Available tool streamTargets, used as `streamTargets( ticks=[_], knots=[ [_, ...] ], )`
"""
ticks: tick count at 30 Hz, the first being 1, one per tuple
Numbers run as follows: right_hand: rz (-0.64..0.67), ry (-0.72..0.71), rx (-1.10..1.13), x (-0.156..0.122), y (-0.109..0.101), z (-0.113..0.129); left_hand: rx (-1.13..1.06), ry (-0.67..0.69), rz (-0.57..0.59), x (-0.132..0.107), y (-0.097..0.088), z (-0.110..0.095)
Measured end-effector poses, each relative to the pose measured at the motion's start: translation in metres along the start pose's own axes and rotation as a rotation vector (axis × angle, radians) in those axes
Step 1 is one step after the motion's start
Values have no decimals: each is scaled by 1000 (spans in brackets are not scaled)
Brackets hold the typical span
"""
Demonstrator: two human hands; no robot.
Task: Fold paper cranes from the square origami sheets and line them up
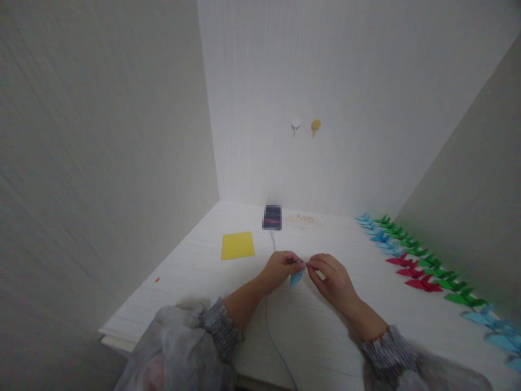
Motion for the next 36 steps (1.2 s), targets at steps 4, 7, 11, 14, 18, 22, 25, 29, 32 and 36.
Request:
streamTargets(
  ticks=[4, 7, 11, 14, 18, 22, 25, 29, 32, 36],
  knots=[
    [-11, 29, 71, 1, 0, 1, 26, 11, -14, 0, -2, 0],
    [-9, 53, 84, 1, 1, 1, 55, 21, -15, -1, -2, -1],
    [5, 44, 129, 0, 2, 0, 43, 25, -39, -2, -3, -3],
    [-6, 38, 184, 1, 1, 3, 7, 37, -76, -3, -5, -5],
    [-34, 98, 287, 5, -2, 4, -17, 68, -94, -4, -6, -8],
    [-57, 242, 340, 7, 0, -3, -4, 112, -116, -5, -7, -11],
    [-39, 307, 371, 6, 4, -8, 56, 155, -123, -6, -7, -15],
    [-15, 352, 418, 5, 7, -11, 224, 246, -155, -10, -7, -25],
    [-20, 374, 461, 5, 7, -12, 317, 298, -152, -12, -5, -30],
    [-28, 393, 487, 5, 7, -13, 360, 346, -136, -14, -3, -33]
  ],
)
Point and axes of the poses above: each hand's wrist, its own x-axis towards the middle knuckle, its own y-axis out of the palm, z = x × y, the point moved 6 cm from there along x, towards the middle knuckle, and after that the axes turned 4 degrees about -y, right-handed, at the moved point
